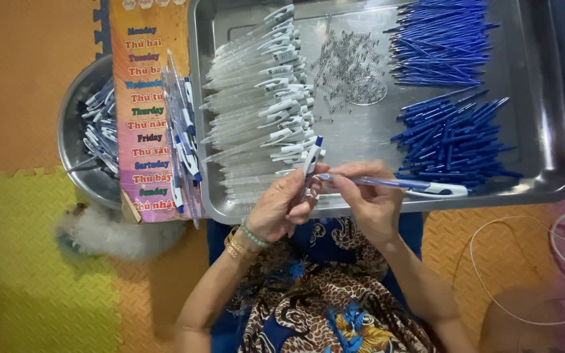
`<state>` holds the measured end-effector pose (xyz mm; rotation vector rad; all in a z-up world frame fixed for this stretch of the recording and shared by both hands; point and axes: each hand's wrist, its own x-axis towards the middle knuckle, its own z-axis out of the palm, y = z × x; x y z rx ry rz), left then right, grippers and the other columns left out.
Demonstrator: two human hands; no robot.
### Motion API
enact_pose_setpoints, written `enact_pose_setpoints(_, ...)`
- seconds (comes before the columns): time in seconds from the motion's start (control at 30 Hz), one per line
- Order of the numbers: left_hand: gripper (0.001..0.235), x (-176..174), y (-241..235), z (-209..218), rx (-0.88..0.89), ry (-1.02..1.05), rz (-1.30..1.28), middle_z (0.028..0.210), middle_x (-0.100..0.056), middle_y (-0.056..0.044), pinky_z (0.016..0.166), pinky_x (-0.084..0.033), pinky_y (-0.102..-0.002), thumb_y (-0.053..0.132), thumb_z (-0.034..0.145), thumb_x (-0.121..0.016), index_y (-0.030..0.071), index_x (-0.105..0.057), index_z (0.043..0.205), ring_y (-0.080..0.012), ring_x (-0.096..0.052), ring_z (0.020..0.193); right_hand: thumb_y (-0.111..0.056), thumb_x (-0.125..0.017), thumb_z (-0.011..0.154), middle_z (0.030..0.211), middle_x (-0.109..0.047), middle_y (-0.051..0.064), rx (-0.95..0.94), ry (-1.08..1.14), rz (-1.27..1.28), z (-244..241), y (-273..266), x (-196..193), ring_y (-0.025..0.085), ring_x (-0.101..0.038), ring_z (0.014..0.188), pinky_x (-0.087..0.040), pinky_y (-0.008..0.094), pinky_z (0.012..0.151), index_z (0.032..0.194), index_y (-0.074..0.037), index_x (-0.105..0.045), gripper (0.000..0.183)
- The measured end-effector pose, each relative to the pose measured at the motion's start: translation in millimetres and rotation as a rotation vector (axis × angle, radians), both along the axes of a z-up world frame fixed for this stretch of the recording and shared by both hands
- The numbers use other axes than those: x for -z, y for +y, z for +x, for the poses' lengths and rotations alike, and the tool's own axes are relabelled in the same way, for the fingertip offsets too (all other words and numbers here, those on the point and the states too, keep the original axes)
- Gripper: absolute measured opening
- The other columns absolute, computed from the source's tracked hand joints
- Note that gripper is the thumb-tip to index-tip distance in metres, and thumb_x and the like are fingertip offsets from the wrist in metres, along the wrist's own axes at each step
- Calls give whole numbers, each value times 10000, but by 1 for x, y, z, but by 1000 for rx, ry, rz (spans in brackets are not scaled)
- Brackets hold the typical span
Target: The person assembles pens by inserting blue ink cartridges into white pen bodies. They pick up a pen body and a cartridge from a metal tray, insert the cartridge, and place the assembled pen into a metal bowl.
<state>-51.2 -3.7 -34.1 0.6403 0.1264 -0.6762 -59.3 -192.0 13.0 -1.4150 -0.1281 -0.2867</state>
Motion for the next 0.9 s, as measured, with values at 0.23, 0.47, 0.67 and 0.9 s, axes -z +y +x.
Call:
enact_pose_setpoints(0.23, 482, 7, -3, -2, -26, -28, 64, 984, -595, -84, 402, -353, -130, 393, 1156, -589, 37, -626, 1478, -52, -500, 576, 34, -798, 991, 1031, -826, 206, 1, -106, -31, 0, 7, 3, 269, -850, 944, -697, 357, 810, 1039, 24, -663, 144)
enact_pose_setpoints(0.47, 466, 9, -9, -7, -81, -33, 63, 877, -617, -85, 416, -361, -146, 350, 1156, -610, 24, -647, 1488, -47, -492, 540, 58, -824, 973, 1003, -809, 206, 31, -100, -56, -2, 12, 7, 282, -842, 948, -683, 355, 789, 1033, 24, -682, 159)
enact_pose_setpoints(0.67, 437, -1, -16, -9, -150, -5, 57, 785, -569, -55, 385, -348, -145, 317, 1174, -585, 9, -656, 1475, -18, -407, 500, 51, -801, 989, 981, -818, 192, 30, -118, -39, -2, 15, 11, 258, -839, 913, -673, 330, 761, 1040, 4, -674, 144)
enact_pose_setpoints(0.9, 459, -5, -27, -16, -248, -97, 247, 697, -469, 12, 362, -319, -144, 328, 1173, -576, 7, -670, 1488, 4, -322, 479, 16, -795, 1003, 950, -814, 125, 84, -208, -54, 2, 13, 21, 214, -835, 854, -655, 262, 670, 1034, -66, -680, 145)
